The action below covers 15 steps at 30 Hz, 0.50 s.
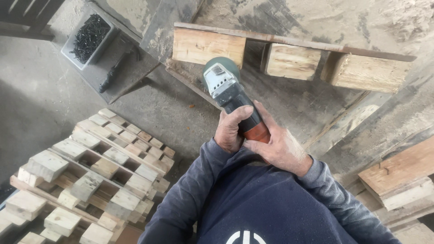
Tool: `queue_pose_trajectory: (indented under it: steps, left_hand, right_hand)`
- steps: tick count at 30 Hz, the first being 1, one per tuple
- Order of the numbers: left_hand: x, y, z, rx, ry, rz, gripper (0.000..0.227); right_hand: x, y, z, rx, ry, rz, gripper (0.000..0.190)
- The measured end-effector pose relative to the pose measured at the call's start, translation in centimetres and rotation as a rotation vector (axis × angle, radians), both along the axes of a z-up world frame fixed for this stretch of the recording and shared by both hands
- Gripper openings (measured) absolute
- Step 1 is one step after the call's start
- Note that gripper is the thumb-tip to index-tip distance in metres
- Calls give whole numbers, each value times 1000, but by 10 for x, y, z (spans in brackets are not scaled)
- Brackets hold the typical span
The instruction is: The person uses an angle grinder with a sanding disc to smooth the edges and surfaces of small wooden blocks. They hold each block with one hand while operating the tool with the other, moving between different pieces on a workbench.
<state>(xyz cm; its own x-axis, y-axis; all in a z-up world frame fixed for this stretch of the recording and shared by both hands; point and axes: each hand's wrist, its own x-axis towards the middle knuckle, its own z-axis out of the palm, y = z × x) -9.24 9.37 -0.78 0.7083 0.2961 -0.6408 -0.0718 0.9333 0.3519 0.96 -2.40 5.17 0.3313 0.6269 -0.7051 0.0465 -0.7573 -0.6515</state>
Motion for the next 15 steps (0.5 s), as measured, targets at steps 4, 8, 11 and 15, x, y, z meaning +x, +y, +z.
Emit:
queue_pose_trajectory:
  steps: [4, 8, 11, 15]
  left_hand:
    - [1, -5, -2, 26, -43, -17, 41]
    - [5, -11, -4, -3, -31, -41, 42]
    - [10, -17, -5, -38, -31, -48, 44]
    - [13, -18, -3, -34, -34, -55, 43]
  right_hand:
    - [-1, -8, -3, 37, -2, -24, 105]
    - [-1, -14, -1, 53, -19, -58, 103]
    - [1, -18, 1, -4, -7, -98, 104]
    - [1, -20, 4, 104, -13, -106, 102]
